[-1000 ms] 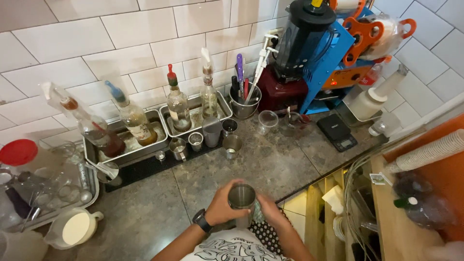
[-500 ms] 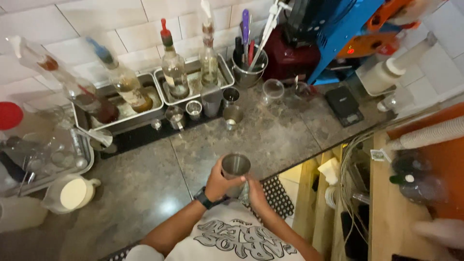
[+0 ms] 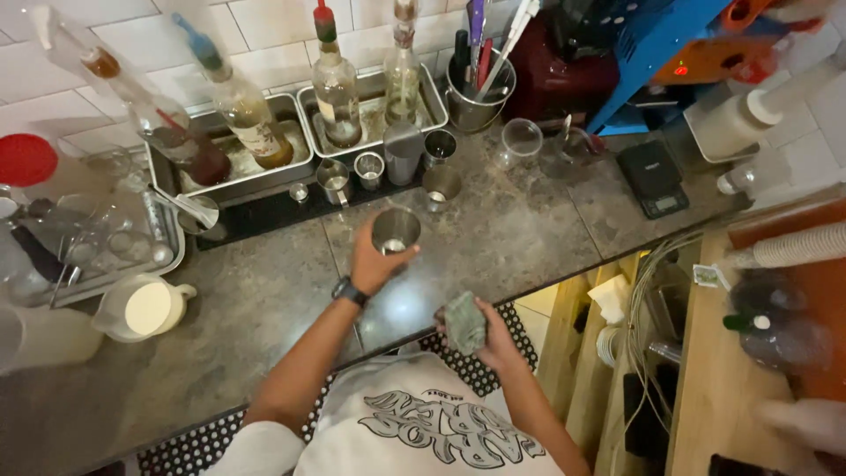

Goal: Wiping down the counter surface with a cloth in a coffee shop.

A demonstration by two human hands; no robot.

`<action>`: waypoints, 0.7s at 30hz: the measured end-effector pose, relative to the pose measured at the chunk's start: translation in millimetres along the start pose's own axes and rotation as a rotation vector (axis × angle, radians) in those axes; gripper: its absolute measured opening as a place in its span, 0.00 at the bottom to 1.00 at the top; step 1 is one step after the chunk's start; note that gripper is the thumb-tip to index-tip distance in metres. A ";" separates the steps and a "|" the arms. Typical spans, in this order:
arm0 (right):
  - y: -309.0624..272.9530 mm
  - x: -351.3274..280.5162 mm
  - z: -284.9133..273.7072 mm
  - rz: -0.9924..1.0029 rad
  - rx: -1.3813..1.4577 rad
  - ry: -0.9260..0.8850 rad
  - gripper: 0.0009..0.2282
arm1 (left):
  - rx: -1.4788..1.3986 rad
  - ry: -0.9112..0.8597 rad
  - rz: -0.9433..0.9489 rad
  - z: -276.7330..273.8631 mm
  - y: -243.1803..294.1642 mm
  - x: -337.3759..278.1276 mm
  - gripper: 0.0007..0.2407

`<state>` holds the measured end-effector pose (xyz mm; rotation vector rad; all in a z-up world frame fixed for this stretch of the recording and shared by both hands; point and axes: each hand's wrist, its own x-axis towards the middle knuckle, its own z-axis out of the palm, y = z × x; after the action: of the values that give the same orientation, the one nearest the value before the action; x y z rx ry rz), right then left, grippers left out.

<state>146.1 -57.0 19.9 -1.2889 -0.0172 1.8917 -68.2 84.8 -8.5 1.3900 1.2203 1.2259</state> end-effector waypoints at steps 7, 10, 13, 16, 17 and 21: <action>6.4 7.7 -18.1 0.003 -0.093 0.147 0.36 | 0.128 0.033 0.052 6.2 -52.4 38.8 0.45; 18.4 26.2 -43.4 -0.023 -0.183 0.176 0.36 | 0.118 0.031 0.074 12.0 -52.7 49.8 0.42; 29.4 44.3 -69.4 -0.117 -0.074 0.240 0.28 | 0.158 0.056 0.065 14.1 -66.0 56.6 0.43; 21.9 29.1 -60.9 -0.094 -0.105 0.213 0.34 | 0.143 0.057 0.055 15.3 -64.1 59.7 0.43; 19.3 23.4 -56.1 -0.123 -0.050 0.220 0.31 | 0.114 0.067 0.046 16.8 -61.6 60.0 0.42; 26.7 40.0 -71.6 -0.229 0.080 0.277 0.20 | 0.107 0.086 0.017 21.2 -56.5 63.8 0.42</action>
<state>180.0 -79.0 -56.3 -1.4202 0.0524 1.4962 -51.9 154.6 -59.2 1.4402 1.3536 1.2586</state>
